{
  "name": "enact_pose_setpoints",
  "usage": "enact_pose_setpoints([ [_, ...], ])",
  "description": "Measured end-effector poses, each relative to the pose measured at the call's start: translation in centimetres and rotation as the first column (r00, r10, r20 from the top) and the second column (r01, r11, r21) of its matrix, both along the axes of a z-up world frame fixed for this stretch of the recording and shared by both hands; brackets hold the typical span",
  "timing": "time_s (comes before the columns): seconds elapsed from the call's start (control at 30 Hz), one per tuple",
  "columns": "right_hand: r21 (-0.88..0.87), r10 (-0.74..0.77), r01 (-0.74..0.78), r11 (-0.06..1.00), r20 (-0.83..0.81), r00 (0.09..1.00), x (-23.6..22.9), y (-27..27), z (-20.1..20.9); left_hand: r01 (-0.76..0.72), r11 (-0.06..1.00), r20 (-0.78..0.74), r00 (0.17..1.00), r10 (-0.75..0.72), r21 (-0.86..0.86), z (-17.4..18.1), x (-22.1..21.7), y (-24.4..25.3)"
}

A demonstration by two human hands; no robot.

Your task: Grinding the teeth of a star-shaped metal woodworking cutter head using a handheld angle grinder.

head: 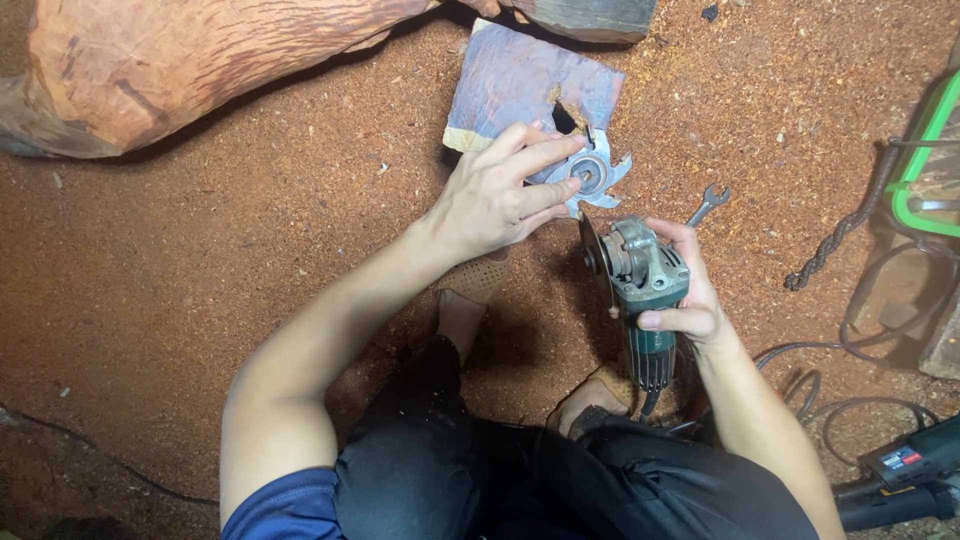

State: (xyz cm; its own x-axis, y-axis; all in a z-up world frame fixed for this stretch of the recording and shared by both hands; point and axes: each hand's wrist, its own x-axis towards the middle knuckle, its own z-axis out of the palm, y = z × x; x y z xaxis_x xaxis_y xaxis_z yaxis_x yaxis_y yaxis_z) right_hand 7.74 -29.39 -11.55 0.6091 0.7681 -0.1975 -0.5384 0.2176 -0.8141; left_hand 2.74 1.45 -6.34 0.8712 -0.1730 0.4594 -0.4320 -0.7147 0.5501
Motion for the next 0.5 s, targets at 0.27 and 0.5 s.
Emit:
enact_pose_setpoints([
  [0.27, 0.014, 0.005, -0.005, 1.000, 0.021, 1.000, 0.1, 0.2, 0.0, 0.006, 1.000, -0.008, 1.000, -0.006, 0.006, 0.8, 0.1, 0.0],
  [0.5, 0.013, -0.003, 0.002, 1.000, 0.009, 1.000, 0.0, -0.6, -1.1, -0.001, 1.000, -0.001, 1.000, 0.002, 0.016, 0.3, 0.1, 0.0],
])
